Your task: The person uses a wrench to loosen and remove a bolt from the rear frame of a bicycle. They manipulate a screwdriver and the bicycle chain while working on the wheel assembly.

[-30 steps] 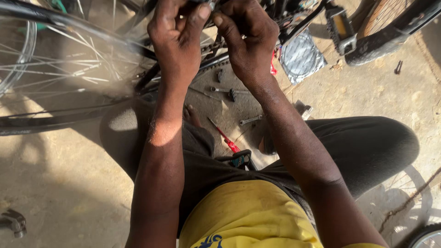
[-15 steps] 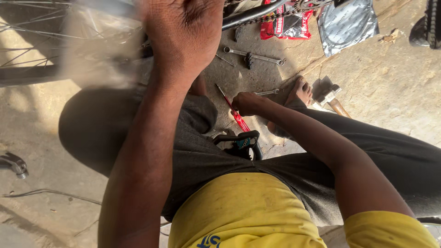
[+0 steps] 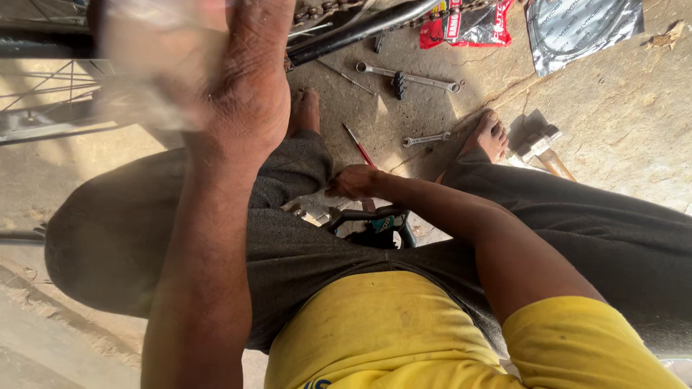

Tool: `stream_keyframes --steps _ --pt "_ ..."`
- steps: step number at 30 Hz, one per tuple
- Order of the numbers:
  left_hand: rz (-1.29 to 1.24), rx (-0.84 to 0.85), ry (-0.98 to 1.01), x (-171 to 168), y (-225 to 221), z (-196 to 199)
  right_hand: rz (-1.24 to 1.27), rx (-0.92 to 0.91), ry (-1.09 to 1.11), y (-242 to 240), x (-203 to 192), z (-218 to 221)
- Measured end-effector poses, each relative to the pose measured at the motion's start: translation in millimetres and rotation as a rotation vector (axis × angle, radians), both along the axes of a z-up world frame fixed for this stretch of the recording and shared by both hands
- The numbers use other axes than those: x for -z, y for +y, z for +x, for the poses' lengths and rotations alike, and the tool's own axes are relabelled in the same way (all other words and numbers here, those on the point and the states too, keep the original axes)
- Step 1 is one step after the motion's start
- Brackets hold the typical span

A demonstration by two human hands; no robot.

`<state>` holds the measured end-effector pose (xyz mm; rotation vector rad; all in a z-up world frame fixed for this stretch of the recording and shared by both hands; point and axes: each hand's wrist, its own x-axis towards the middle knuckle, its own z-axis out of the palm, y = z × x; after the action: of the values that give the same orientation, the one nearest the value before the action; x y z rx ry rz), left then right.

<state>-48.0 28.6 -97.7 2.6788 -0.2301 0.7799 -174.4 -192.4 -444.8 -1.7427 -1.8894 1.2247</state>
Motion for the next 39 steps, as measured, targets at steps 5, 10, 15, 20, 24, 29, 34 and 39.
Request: stream_keyframes --steps 5,10,15,20,24,29,34,39 --pt "-0.842 0.169 -0.039 -24 -22 11 0.166 -0.171 -0.175 4 10 1" --pt "-1.205 0.342 -0.016 -55 -32 26 0.148 -0.143 -0.188 -1 6 5" --pt "-1.106 0.257 -0.002 -82 -33 32 -0.111 0.053 -0.293 4 -69 64" --pt "-1.132 0.069 0.219 -92 -32 35 0.15 0.336 -0.227 17 -237 129" --pt "-1.105 0.256 -0.061 -87 -37 39 0.786 0.688 -0.2 2 -365 172" --pt "-1.0 0.191 -0.077 -84 -39 50 1.157 1.293 -0.23 28 -422 182" --pt "-0.965 0.117 -0.145 -88 -45 51 1.487 1.487 -0.063 74 -429 187" --pt "-1.09 0.136 -0.159 -83 -45 50 1.338 1.62 -0.482 91 -433 178"
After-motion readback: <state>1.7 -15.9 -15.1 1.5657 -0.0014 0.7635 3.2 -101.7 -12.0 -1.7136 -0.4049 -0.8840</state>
